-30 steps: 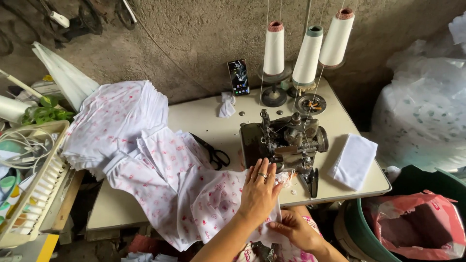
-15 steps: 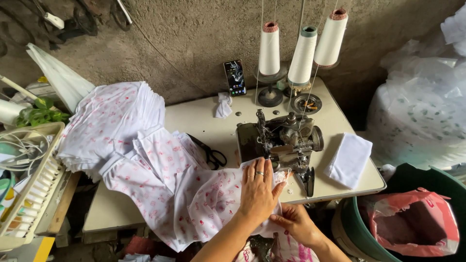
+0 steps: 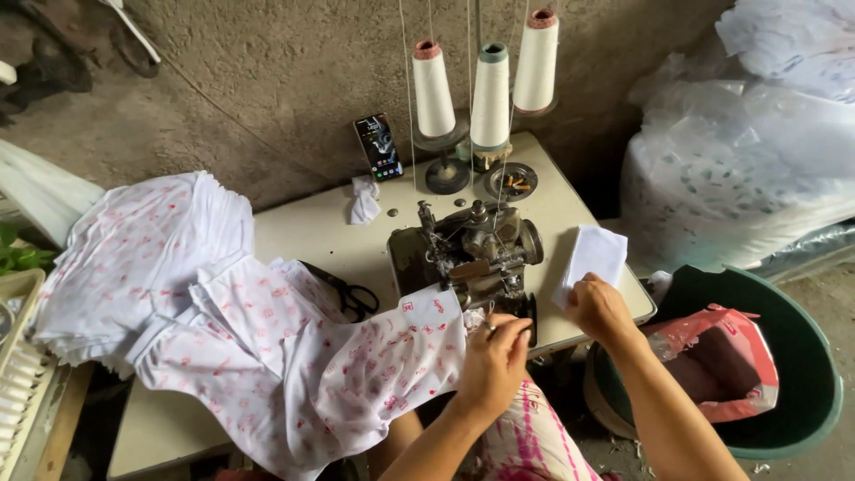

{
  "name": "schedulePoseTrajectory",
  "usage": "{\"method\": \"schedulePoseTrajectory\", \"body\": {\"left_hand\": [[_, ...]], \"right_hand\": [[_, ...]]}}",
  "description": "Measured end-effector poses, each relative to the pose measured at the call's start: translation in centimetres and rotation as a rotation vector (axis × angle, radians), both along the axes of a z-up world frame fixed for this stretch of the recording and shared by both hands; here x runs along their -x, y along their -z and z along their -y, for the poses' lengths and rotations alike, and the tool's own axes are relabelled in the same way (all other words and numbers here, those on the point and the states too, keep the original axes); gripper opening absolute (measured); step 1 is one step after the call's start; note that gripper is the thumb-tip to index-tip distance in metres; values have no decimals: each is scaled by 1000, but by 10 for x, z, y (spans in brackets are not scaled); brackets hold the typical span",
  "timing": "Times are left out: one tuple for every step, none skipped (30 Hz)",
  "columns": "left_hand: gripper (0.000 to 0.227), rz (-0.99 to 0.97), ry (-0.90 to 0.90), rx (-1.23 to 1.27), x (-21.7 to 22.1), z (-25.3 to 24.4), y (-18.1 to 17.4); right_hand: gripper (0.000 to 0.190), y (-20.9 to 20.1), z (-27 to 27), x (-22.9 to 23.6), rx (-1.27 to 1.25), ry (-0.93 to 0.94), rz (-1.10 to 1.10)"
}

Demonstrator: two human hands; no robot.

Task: Sorting and inspecting small patterned fabric pieces by picking them from a stack, unfolding them, and restacking them at a sewing workstation.

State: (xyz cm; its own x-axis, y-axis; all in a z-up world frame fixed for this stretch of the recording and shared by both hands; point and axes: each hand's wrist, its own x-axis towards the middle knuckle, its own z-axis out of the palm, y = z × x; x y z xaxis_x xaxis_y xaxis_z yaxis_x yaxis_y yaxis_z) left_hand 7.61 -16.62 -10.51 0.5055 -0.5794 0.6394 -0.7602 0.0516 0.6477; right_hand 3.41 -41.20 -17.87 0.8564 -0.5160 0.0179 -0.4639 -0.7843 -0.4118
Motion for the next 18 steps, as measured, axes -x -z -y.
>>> {"method": "schedulePoseTrajectory", "body": {"left_hand": [[17, 2, 3, 3, -2, 15, 12], [17, -106, -22, 9, -2, 29, 25], [17, -214, -45, 14, -3, 43, 38], [17, -218, -47, 13, -7, 60, 55], [14, -401, -94, -55, -11, 78, 72], [11, -579, -141, -120, -16, 96, 88], [11, -578, -141, -118, -22, 112, 102], [14, -583, -153, -155, -27, 127, 116], [17, -587, -166, -193, -32, 141, 130], [17, -584, -162, -194, -33, 150, 135], [19, -659, -162, -212, -35, 158, 140], [21, -736, -163, -229, -35, 167, 145], [21, -734, -160, -229, -33, 167, 143], [19, -724, -205, -251, -32, 170, 139], [18, -714, -251, -272, -31, 172, 135], [18, -708, -248, -263, -31, 170, 136], [15, -710, -286, -291, -31, 168, 137], [13, -702, -321, -312, -35, 170, 135]], "right_hand": [[17, -5, 0, -3, 3, 3, 2], [15, -10, 0, -5, -16, 27, -92], [13, -14, -1, -8, -36, 51, -186], [13, -6, 7, -5, -36, 50, -190], [16, 2, 15, -3, -62, 40, -116], [25, 8, 25, -2, -86, 32, -38], [25, 16, 35, 0, -84, 32, -37], [25, 25, 43, 3, -171, 56, 48], [25, 34, 52, 6, -258, 80, 133], [25, 32, 51, 9, -257, 84, 136], [24, 29, 50, 11, -273, 87, 149], [23, 27, 49, 14, -289, 88, 161], [23, 32, 50, 14, -288, 91, 163], [23, 36, 51, 12, -282, 78, 155], [24, 40, 53, 10, -276, 66, 147], [24, 51, 56, 9, -267, 65, 154], [23, 61, 59, 8, -260, 69, 151], [23, 70, 66, 2, -248, 73, 159]]}}
